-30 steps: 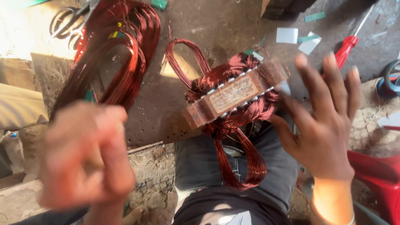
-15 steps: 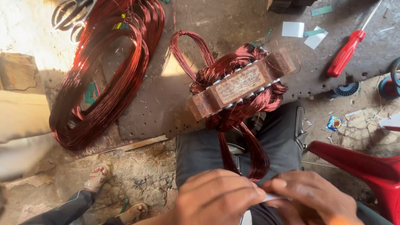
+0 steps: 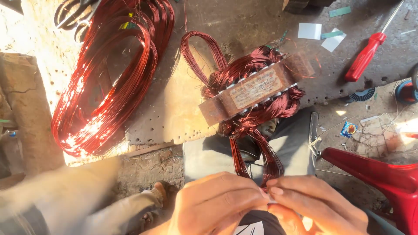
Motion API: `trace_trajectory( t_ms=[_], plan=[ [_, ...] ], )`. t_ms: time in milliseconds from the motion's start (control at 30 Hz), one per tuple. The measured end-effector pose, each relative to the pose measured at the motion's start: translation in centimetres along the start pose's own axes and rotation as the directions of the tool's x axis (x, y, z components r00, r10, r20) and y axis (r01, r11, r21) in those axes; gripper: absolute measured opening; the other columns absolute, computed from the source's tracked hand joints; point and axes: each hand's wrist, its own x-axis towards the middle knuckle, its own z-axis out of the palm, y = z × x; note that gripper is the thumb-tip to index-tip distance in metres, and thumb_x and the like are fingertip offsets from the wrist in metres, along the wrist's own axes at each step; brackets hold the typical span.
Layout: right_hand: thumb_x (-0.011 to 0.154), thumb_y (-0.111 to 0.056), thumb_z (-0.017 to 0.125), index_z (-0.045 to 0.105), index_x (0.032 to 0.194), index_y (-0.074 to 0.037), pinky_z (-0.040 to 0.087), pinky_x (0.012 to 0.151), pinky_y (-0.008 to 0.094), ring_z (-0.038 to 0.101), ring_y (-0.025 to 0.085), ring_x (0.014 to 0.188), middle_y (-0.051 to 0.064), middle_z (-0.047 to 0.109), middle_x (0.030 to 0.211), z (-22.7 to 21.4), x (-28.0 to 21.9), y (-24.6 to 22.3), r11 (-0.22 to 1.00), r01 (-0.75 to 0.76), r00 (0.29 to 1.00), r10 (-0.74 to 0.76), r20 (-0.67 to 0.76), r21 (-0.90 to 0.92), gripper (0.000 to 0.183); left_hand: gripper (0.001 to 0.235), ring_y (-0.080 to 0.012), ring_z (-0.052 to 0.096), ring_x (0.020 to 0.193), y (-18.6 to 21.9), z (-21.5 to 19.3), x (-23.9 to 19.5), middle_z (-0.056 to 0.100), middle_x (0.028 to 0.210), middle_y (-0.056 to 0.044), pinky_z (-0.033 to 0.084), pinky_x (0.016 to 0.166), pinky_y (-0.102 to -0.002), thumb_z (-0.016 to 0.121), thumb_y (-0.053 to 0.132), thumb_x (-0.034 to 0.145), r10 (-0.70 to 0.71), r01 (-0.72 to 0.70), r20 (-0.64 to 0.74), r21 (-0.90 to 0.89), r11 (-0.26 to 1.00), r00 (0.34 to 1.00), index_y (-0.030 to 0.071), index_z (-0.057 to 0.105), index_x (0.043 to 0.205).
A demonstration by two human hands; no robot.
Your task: The recorder is winding and organizing copper coils inside an electric motor stator using their hands and a screwdriver.
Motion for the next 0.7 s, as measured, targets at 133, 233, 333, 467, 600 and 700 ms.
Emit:
trace_trajectory(
  t_ms=[133, 233, 333, 467, 600, 700],
  plan=[
    [0.078, -0.002, 0.083, 0.072, 0.103, -0.003, 0.063, 0.076, 0.029, 0.078, 0.018, 0.088, 0.012, 0.075, 0.097, 0.6, 1.2, -0.7, 0.991, -0.059, 0.994, 0.047, -0.096, -0.121, 0.027, 0.021, -0.0272, 0.077, 0.097, 1.7, -0.7, 0.5, 0.073, 0.103, -0.015, 0.063, 0.081, -0.034, 0.074, 0.009, 0.083, 0.156, -0.147, 0.005, 0.355, 0.923, 0.988, 0.002, 0.072, 0.103],
    [0.081, 0.001, 0.084, 0.073, 0.101, -0.003, 0.061, 0.073, 0.029, 0.076, 0.018, 0.084, 0.012, 0.074, 0.094, 2.7, 4.3, -1.8, 0.947, -0.157, 0.967, 0.089, -0.241, -0.280, 0.023, 0.024, -0.0247, 0.073, 0.104, 1.3, -2.9, 1.6, 0.072, 0.108, -0.009, 0.057, 0.083, -0.033, 0.065, 0.022, 0.087, 0.236, -0.154, -0.074, 0.565, 0.811, 0.969, 0.009, 0.072, 0.107],
    [0.084, 0.001, 0.083, 0.074, 0.100, -0.003, 0.056, 0.070, 0.031, 0.072, 0.021, 0.081, 0.012, 0.072, 0.092, 4.5, 6.2, -0.6, 0.894, -0.190, 0.944, 0.052, -0.326, -0.406, 0.019, 0.042, -0.0252, 0.067, 0.121, -1.0, -6.5, 4.2, 0.072, 0.117, -0.006, 0.050, 0.098, -0.034, 0.046, 0.041, 0.103, 0.284, -0.182, -0.088, 0.583, 0.792, 0.955, 0.010, 0.067, 0.122],
    [0.083, -0.004, 0.078, 0.074, 0.099, -0.005, 0.048, 0.061, 0.031, 0.065, 0.026, 0.070, 0.010, 0.069, 0.089, 5.6, 6.8, 1.4, 0.874, -0.170, 0.954, 0.030, -0.299, -0.455, 0.016, 0.071, -0.0313, 0.056, 0.136, -2.8, -9.9, 9.9, 0.072, 0.128, -0.008, 0.034, 0.119, -0.044, 0.023, 0.062, 0.110, 0.204, -0.240, 0.126, 0.509, 0.827, 0.971, 0.008, 0.063, 0.134],
    [0.084, -0.006, 0.076, 0.075, 0.101, -0.007, 0.048, 0.061, 0.030, 0.065, 0.024, 0.067, 0.009, 0.068, 0.089, 5.5, 7.1, 1.7, 0.900, -0.168, 0.959, 0.054, -0.279, -0.402, 0.018, 0.074, -0.0338, 0.054, 0.140, -5.2, -10.0, 11.7, 0.065, 0.136, -0.016, 0.021, 0.129, -0.053, 0.027, 0.065, 0.113, 0.116, -0.244, 0.357, 0.337, 0.909, 0.927, 0.004, 0.058, 0.140],
    [0.079, -0.006, 0.077, 0.075, 0.098, -0.007, 0.047, 0.060, 0.031, 0.062, 0.023, 0.064, 0.009, 0.065, 0.082, 5.5, 7.2, 1.9, 0.903, -0.199, 0.956, 0.095, -0.276, -0.380, 0.019, 0.076, -0.0377, 0.058, 0.133, -5.6, -9.6, 12.3, 0.070, 0.126, -0.018, 0.022, 0.128, -0.057, 0.033, 0.068, 0.108, 0.056, -0.274, 0.460, 0.423, 0.864, 0.886, 0.003, 0.060, 0.138]
  ],
)
